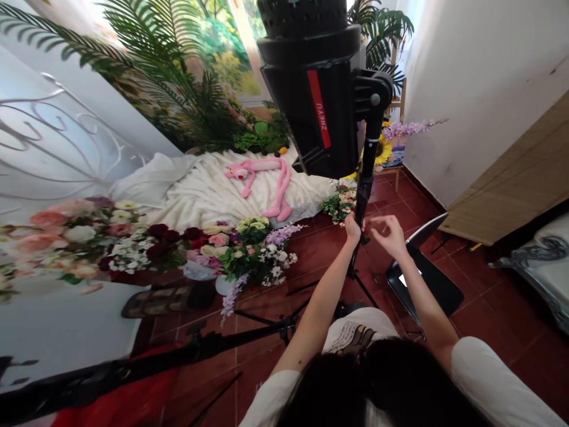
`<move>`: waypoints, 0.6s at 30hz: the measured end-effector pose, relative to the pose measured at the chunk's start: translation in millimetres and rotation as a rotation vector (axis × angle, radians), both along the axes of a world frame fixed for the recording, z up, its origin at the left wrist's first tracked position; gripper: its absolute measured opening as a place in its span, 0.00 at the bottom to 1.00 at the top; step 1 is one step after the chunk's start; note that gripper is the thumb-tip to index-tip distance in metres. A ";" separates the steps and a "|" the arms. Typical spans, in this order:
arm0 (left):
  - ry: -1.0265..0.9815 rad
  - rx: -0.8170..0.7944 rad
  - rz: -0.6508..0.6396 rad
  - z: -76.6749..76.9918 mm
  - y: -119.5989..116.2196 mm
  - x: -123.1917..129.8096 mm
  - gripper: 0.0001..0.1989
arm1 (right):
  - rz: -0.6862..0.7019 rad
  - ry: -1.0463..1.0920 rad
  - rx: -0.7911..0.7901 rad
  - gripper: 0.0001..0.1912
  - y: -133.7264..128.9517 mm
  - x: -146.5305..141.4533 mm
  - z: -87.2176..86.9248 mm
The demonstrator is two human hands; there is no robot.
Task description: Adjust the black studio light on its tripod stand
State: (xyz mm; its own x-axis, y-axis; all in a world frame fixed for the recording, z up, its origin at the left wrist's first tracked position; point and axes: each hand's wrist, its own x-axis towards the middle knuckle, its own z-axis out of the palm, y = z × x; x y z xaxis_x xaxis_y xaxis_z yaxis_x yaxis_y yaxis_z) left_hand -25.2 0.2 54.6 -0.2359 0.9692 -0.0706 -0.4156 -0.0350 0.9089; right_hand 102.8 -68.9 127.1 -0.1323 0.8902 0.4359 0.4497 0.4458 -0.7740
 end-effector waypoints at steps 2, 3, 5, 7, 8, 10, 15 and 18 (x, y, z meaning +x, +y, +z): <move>-0.001 0.018 0.022 -1.9 0.9 0.3 0.27 | 0.006 0.116 0.107 0.23 12.4 -8.3 30.5; 0.001 0.022 0.026 -2.4 1.1 0.4 0.27 | 0.027 0.180 0.148 0.28 19.1 -15.4 44.6; -0.002 0.022 0.028 -2.1 1.1 0.3 0.28 | 0.093 0.272 0.203 0.36 33.1 -33.9 67.6; -0.010 0.012 0.014 -0.1 0.4 0.3 0.28 | 0.161 0.321 0.212 0.39 46.7 -54.6 81.6; -0.011 0.001 0.007 1.2 -0.1 0.3 0.29 | 0.179 0.336 0.206 0.39 53.0 -64.3 85.4; -0.008 -0.020 0.001 3.9 -1.1 0.4 0.29 | 0.173 0.355 0.192 0.36 63.7 -79.7 88.0; -0.031 -0.064 -0.011 6.5 -1.9 -1.4 0.30 | 0.084 0.334 0.214 0.27 75.3 -90.3 86.2; -0.062 -0.070 -0.068 7.8 -1.6 -6.7 0.29 | 0.017 0.319 0.244 0.24 73.0 -91.3 85.3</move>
State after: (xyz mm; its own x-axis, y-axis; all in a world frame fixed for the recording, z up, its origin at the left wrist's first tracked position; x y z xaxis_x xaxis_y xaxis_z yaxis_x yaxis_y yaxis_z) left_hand -32.0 -1.5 62.5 -0.1629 0.9750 -0.1509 -0.4704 0.0576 0.8806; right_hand 11.5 4.1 212.4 0.0300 0.7541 0.6560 0.1953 0.6393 -0.7438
